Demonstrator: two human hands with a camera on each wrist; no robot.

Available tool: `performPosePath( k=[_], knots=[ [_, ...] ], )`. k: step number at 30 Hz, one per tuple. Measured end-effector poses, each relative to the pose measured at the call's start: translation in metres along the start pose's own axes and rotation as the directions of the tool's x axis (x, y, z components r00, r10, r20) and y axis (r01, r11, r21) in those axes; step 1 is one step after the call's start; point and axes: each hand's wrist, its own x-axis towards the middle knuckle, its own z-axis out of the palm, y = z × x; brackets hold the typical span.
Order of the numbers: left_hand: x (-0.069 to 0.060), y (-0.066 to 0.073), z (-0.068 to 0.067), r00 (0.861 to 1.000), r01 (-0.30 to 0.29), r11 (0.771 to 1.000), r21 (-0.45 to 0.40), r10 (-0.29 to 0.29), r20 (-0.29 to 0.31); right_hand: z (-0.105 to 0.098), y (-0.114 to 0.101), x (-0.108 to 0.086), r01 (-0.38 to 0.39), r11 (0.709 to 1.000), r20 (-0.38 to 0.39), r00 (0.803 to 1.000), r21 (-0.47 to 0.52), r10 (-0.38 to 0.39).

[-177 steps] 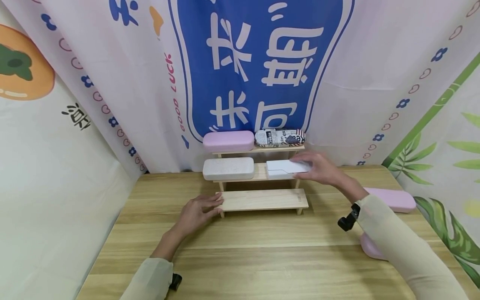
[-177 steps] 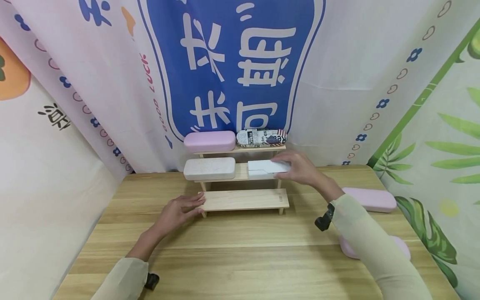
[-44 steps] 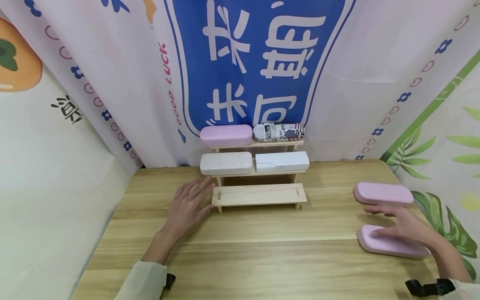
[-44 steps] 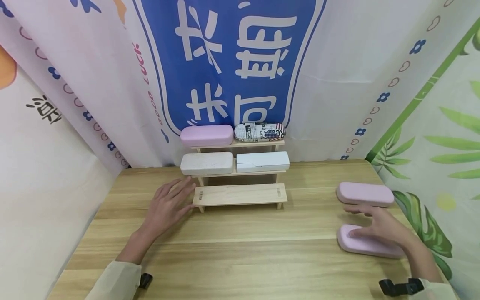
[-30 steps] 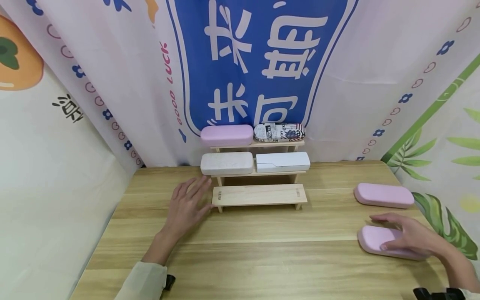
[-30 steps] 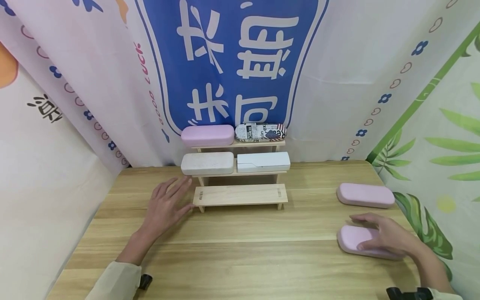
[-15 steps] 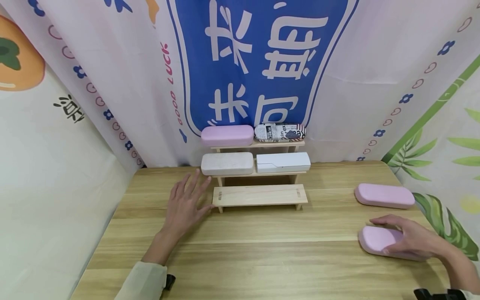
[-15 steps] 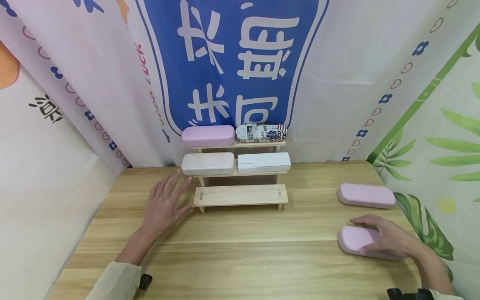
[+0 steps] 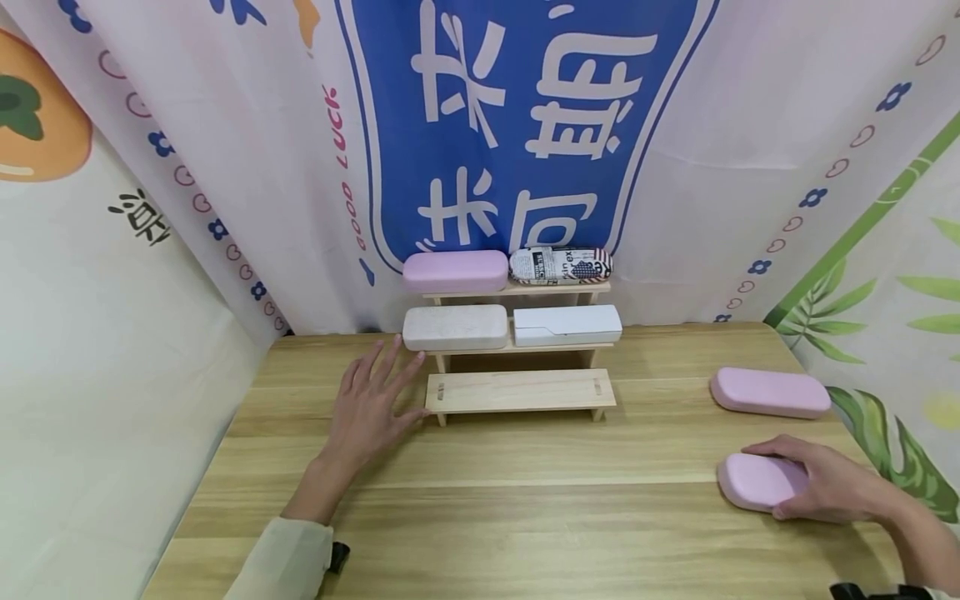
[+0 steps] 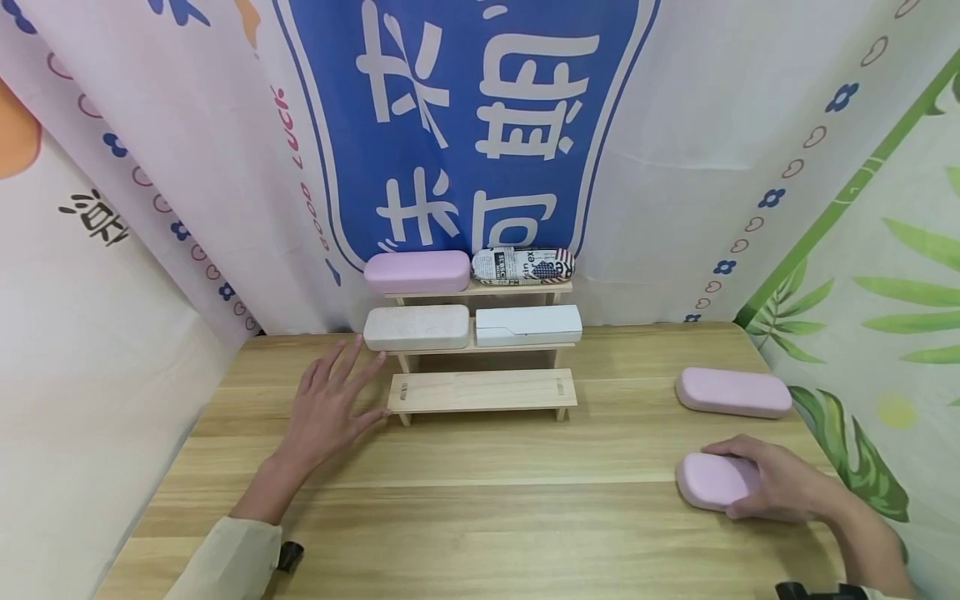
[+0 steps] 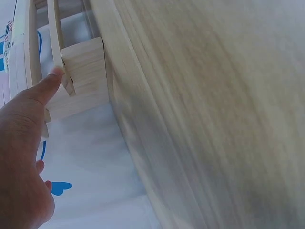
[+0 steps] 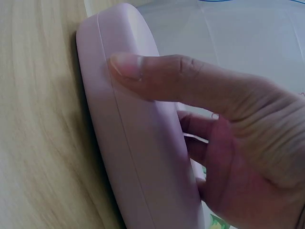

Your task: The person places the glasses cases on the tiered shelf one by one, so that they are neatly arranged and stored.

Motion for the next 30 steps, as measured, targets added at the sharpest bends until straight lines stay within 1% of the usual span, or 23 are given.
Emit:
performPosePath(
  k=[5,8,13,17,24,28,30],
  knots=[
    [0.001,-0.002,-0.001,1.000,-0.008,1.000,0.018,0.008,0.016,-0.001,-0.005,0.003,-0.008,0.999,-0.023,1.000,-0.042,0.007],
    [0.002,-0.002,-0.001,1.000,-0.010,1.000,0.021,0.010,0.023,0.000,-0.009,0.007,-0.028,0.998,-0.039,0.999,-0.063,0.026],
    [0.003,-0.003,-0.001,1.000,-0.019,1.000,0.022,0.019,0.018,0.000,-0.015,0.015,-0.054,0.997,-0.057,0.997,-0.064,0.050],
    [0.004,-0.004,-0.001,0.999,-0.035,0.999,0.026,0.035,0.001,0.000,-0.020,0.020,-0.033,0.997,-0.083,0.996,-0.068,0.027],
    [0.004,-0.004,-0.002,0.999,-0.042,0.999,0.029,0.043,-0.003,-0.001,-0.030,0.035,-0.015,0.996,-0.111,0.994,-0.084,0.005],
    [0.004,-0.005,-0.002,0.999,-0.048,0.998,0.028,0.048,-0.009,-0.003,-0.036,0.044,0.028,0.993,-0.135,0.990,-0.114,-0.043],
    [0.004,-0.005,-0.001,0.999,-0.046,0.999,0.027,0.046,-0.006,-0.003,-0.039,0.050,0.053,0.993,-0.140,0.988,-0.110,-0.068]
  ],
)
